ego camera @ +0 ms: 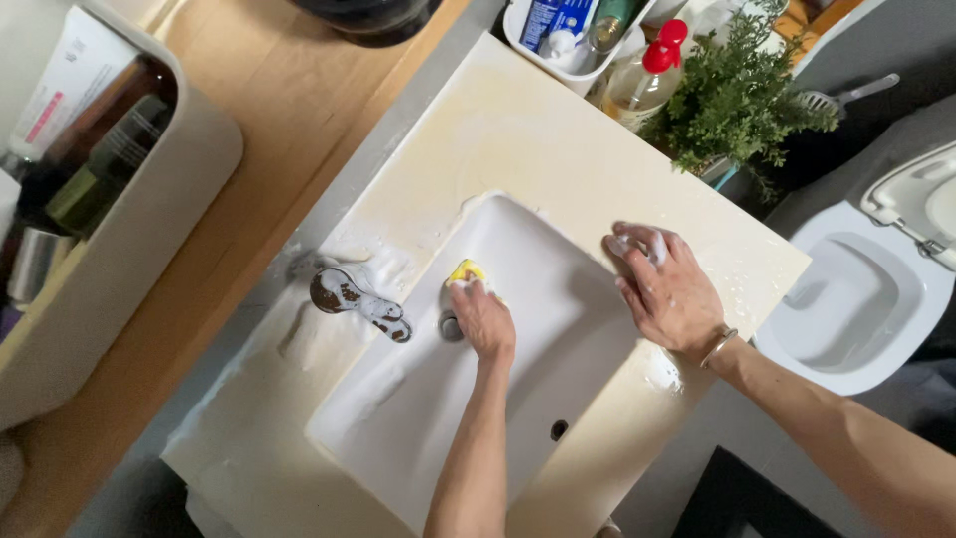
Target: The person scrubs the surface and the interior of a bathroom sink and faucet using a yellow sponge and white cleaning foam, rinsing the sponge under the tap several times.
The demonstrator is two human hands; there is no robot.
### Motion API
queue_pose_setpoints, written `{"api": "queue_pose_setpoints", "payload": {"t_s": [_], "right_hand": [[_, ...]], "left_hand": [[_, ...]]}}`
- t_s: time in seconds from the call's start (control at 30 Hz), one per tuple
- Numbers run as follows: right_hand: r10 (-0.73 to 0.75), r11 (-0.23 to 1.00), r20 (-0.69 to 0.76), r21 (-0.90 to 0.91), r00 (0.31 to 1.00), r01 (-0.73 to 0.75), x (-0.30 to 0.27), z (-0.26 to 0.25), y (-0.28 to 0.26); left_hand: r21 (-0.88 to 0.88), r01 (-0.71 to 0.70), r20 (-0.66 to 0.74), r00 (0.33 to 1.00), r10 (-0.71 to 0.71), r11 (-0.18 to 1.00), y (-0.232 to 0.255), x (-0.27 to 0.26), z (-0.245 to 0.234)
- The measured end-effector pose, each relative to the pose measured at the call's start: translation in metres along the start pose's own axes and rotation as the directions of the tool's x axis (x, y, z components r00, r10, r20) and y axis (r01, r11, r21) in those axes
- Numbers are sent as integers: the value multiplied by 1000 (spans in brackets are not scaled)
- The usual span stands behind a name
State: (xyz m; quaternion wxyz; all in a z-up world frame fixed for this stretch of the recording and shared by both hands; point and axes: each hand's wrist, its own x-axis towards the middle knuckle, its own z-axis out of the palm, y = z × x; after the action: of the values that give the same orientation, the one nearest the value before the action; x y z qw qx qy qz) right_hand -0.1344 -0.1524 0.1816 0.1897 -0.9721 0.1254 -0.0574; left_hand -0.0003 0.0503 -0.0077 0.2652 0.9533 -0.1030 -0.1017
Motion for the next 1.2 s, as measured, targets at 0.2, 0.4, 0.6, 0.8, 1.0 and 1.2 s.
{"api": "queue_pose_setpoints", "payload": {"t_s": [0.2,0.4,0.6,0.8,1.0,1.2], "right_hand": [[-11,1000,3,4,1000,11,0,1,1],[-54,998,-54,25,997,55,0,-3,1],[-30,998,-29,47,999,32,-4,1,2],[-54,998,-34,-46,998,52,4,1,2],[-41,999,-39,10,998,41,-2,3,5],[-35,999,-9,-10,999,35,-3,-2,5]], "left_hand": [[-200,-266,-143,960,240,943,65,15,31],[112,-146,-73,985,155,983,-8,-7,-12],[-387,-199,-150,977,152,900,71,-4,40],[-315,-83,-97,994,54,945,56,-22,5],[-464,58,-123,984,-129,884,68,-41,12],[-633,143,-18,980,-199,761,122,-32,33]]}}
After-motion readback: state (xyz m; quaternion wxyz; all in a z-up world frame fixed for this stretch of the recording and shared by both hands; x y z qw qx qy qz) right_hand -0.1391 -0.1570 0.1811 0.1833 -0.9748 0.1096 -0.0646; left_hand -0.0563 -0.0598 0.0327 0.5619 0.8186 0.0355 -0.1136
